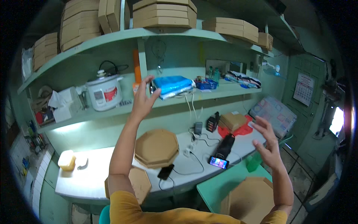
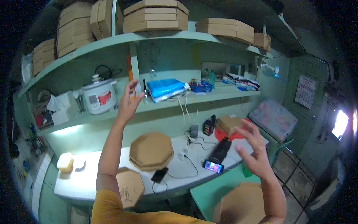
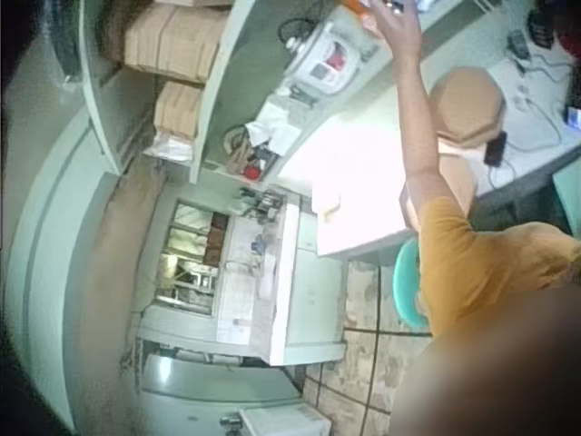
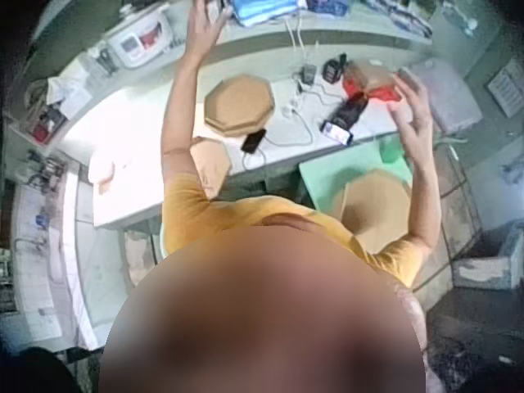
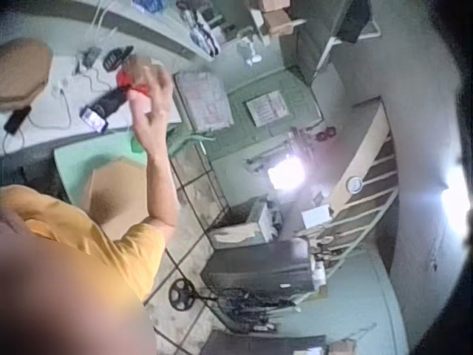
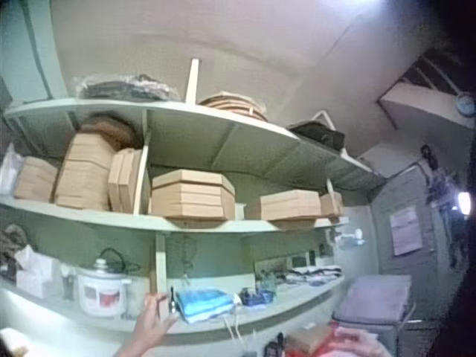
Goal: The person assembles flat octagonal cardboard pieces into box shapes by folding the side flaps and interlocking them. The person repeatedly picks up a flat piece, folds the sides, and places the finished box on a stack on the table.
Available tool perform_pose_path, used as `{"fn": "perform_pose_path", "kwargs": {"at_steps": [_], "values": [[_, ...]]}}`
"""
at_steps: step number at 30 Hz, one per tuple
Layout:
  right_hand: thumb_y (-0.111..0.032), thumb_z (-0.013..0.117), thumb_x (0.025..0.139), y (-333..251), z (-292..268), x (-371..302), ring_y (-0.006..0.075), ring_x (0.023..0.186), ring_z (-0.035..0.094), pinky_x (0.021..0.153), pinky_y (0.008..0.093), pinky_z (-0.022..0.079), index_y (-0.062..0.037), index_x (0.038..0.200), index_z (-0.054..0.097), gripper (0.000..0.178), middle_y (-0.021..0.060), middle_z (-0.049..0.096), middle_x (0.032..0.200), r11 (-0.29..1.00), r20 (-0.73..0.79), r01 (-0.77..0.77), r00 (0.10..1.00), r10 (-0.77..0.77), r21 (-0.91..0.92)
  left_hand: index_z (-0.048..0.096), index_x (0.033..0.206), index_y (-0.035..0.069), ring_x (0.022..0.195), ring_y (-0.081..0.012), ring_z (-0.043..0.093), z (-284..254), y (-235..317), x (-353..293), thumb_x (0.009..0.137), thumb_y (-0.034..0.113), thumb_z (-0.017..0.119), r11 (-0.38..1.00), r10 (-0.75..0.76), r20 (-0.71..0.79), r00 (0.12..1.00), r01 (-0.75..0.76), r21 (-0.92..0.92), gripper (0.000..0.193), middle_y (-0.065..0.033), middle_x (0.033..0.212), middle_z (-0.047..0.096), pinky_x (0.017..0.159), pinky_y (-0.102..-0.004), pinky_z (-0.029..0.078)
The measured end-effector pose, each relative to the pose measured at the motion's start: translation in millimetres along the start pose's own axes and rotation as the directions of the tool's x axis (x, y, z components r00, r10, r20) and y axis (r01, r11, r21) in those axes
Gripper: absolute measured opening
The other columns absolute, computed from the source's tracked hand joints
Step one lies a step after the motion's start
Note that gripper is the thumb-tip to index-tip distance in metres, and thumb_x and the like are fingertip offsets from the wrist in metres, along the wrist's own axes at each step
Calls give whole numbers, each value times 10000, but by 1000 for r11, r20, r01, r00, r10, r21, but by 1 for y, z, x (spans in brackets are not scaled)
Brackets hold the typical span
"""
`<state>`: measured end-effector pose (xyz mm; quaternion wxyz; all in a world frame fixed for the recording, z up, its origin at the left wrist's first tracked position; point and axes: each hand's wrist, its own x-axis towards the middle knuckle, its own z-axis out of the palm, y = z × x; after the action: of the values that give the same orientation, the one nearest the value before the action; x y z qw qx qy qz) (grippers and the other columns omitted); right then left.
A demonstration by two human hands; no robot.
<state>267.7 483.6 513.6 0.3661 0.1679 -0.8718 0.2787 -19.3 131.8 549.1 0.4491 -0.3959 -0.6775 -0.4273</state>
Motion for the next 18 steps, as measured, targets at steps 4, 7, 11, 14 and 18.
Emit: {"fn": "perform_pose_path", "kwargs": {"at_steps": [4,7,11,14,18], "values": [[-208,655,843,-28,38,69,357,1283,399,1031,472,355,-91,1320,508,512,214,338,1408,993,214,114,970,-119,39,466,1279,31,1043,-291,564,-6,-36,139,813,268,709,995,82,-108,991,-88,-54,577,-171,1167,561,932,-383,430],[-228,660,833,-39,62,101,382,1235,427,995,482,378,-90,1340,474,557,232,351,1386,944,324,317,906,-274,-89,464,1274,55,1068,-334,547,-1,-60,220,779,255,737,944,223,-125,967,-181,277,599,-177,1138,533,877,-431,466],[-265,658,831,-47,84,126,403,1213,432,969,484,388,-107,1368,425,606,242,362,1371,842,443,509,807,-392,-182,457,1258,98,1090,-363,522,16,-83,284,731,239,775,725,323,-165,932,-131,677,632,-169,1139,492,863,-469,473],[-293,651,834,-44,91,145,417,1235,412,970,485,385,-127,1393,381,643,246,344,1396,796,505,552,775,-380,-248,475,1180,129,1082,-352,527,24,-92,306,681,202,799,630,354,-161,921,-108,769,599,-141,1126,490,853,-461,476],[-296,652,830,-25,96,184,414,1254,402,987,491,380,-128,1398,374,655,243,328,1420,764,479,550,799,-364,-337,492,1138,118,1063,-340,540,23,-101,316,682,174,790,537,441,-96,892,-177,825,548,-123,1095,511,857,-457,475]]}}
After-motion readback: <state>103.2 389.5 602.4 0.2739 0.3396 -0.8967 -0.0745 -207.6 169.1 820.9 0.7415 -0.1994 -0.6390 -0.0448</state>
